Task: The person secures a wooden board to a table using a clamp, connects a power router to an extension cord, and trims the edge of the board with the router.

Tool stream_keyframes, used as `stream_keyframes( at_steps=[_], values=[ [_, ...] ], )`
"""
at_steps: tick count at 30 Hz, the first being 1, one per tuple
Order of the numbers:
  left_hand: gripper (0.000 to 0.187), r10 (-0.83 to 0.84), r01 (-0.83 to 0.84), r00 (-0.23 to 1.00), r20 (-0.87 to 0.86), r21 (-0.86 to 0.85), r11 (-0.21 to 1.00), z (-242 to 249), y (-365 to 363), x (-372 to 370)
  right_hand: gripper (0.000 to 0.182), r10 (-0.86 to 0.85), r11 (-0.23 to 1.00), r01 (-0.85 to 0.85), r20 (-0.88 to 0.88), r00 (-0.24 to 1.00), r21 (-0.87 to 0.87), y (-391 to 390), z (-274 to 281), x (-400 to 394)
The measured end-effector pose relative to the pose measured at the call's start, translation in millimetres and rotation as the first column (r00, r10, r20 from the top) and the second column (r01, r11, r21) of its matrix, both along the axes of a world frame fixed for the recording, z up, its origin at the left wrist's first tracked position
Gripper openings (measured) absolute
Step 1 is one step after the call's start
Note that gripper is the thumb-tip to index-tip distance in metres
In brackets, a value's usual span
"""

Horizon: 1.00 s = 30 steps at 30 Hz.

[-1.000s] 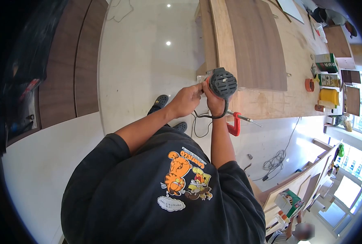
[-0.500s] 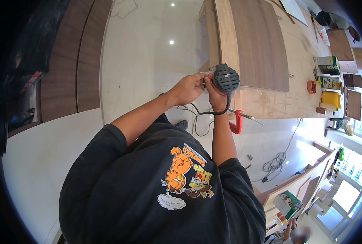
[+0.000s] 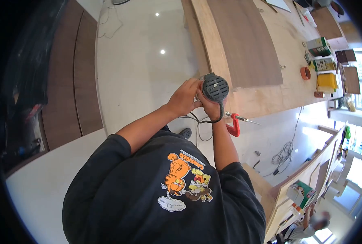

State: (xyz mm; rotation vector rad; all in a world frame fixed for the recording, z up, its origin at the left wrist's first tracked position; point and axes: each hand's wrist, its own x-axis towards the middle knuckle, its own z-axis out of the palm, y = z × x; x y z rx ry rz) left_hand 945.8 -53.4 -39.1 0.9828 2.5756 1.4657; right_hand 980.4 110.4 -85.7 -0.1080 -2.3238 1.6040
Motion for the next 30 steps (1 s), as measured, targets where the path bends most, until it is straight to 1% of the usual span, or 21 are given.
stream_keyframes(
  at_steps=[2, 3, 6, 7, 8, 10, 11, 12, 14, 15, 18, 19, 21, 22, 23, 27, 30],
  values=[
    [0.064, -0.008, 0.008, 1.0, -0.012, -0.017, 1.0, -3.6, 3.0, -6.1, 0.03, 0.005, 1.0, -0.003, 0.056, 0.998, -0.024, -2.2, 7.2, 2.7],
    [0.062, -0.011, 0.01, 1.0, -0.019, -0.026, 1.0, -2.8, 4.0, -9.5, 0.029, 0.073, 0.997, -0.076, 0.113, 0.991, 0.027, -0.7, 11.5, 6.6],
    [0.058, -0.016, 0.017, 0.998, 0.052, -0.017, 1.0, -0.2, 8.9, -14.6, 0.031, 0.089, 0.982, -0.098, 0.066, 0.994, 0.16, 0.4, 18.6, 5.3],
    [0.057, -0.03, 0.03, 0.999, 0.036, -0.018, 0.999, -2.6, 9.2, -12.9, 0.033, 0.126, 0.923, -0.13, 0.034, 0.991, 0.362, 4.7, 12.0, 6.1],
    [0.056, -0.036, 0.037, 0.999, 0.013, -0.02, 0.999, -4.9, 9.1, -13.7, 0.034, 0.079, 0.965, -0.083, 0.025, 0.997, 0.251, 4.1, 9.4, 8.4],
    [0.055, -0.038, 0.038, 0.999, -0.021, -0.007, 0.999, -9.6, 8.4, -17.2, 0.036, -0.002, 1.0, 0.002, 0.008, 1.0, 0.021, -4.2, 16.0, 3.3],
    [0.055, -0.036, 0.036, 0.999, -0.027, 0.009, 0.999, -15.0, 9.1, -16.8, 0.037, 0.01, 0.994, -0.007, -0.029, 1.0, 0.106, -2.6, 14.0, 0.6],
    [0.054, -0.033, 0.033, 0.999, -0.028, 0.025, 0.999, -18.2, 10.4, -15.8, 0.037, 0.028, 0.995, -0.024, -0.035, 0.999, 0.101, 0.5, 9.5, -3.1],
    [0.053, 0.013, -0.011, 0.999, 0.03, -0.053, 0.999, -10.3, 11.4, -10.5, 0.037, 0.046, 0.996, -0.043, -0.035, 0.998, 0.08, 4.0, -2.2, -1.9],
    [0.053, 0.032, -0.027, 0.998, 0.058, -0.093, 0.995, -5.3, 12.5, -7.9, 0.036, 0.065, 0.998, -0.065, -0.011, 0.998, -0.006, 3.0, 4.6, 0.1],
    [0.058, 0.075, -0.055, 0.991, 0.114, -0.17, 0.984, 3.1, 15.6, -3.2, 0.032, 0.089, 0.994, -0.092, -0.05, 0.995, -0.063, 1.7, 12.6, -0.6],
    [0.057, 0.084, -0.066, 0.989, 0.119, -0.151, 0.986, 4.5, 15.2, 1.4, 0.028, 0.114, 0.993, -0.116, -0.055, 0.992, -0.036, 3.5, 8.9, -1.8],
    [0.054, 0.107, -0.093, 0.987, 0.119, -0.114, 0.989, 7.8, 14.4, 4.2, 0.026, 0.138, 0.981, -0.143, -0.046, 0.989, -0.132, 3.0, 10.6, -1.2],
    [0.053, 0.111, -0.096, 0.986, 0.121, -0.129, 0.987, 7.1, 14.9, 3.9, 0.026, 0.149, 0.972, -0.154, -0.04, 0.988, -0.18, 1.8, 13.2, -1.5],
    [0.052, 0.115, -0.097, 0.986, 0.123, -0.144, 0.985, 5.9, 16.2, 3.0, 0.023, 0.159, 0.976, -0.163, -0.042, 0.986, -0.148, 1.1, 15.9, -2.1],
    [0.048, 0.122, -0.102, 0.986, 0.117, -0.159, 0.982, 4.8, 17.4, 1.3, 0.02, 0.208, 0.959, -0.204, 0.001, 0.978, -0.194, 2.2, 19.4, -3.8],
    [0.046, 0.109, -0.085, 0.987, 0.121, -0.186, 0.979, 3.1, 17.2, -1.2, 0.02, 0.185, 0.96, -0.178, 0.011, 0.983, -0.215, -1.5, 26.6, 0.5]
  ],
)
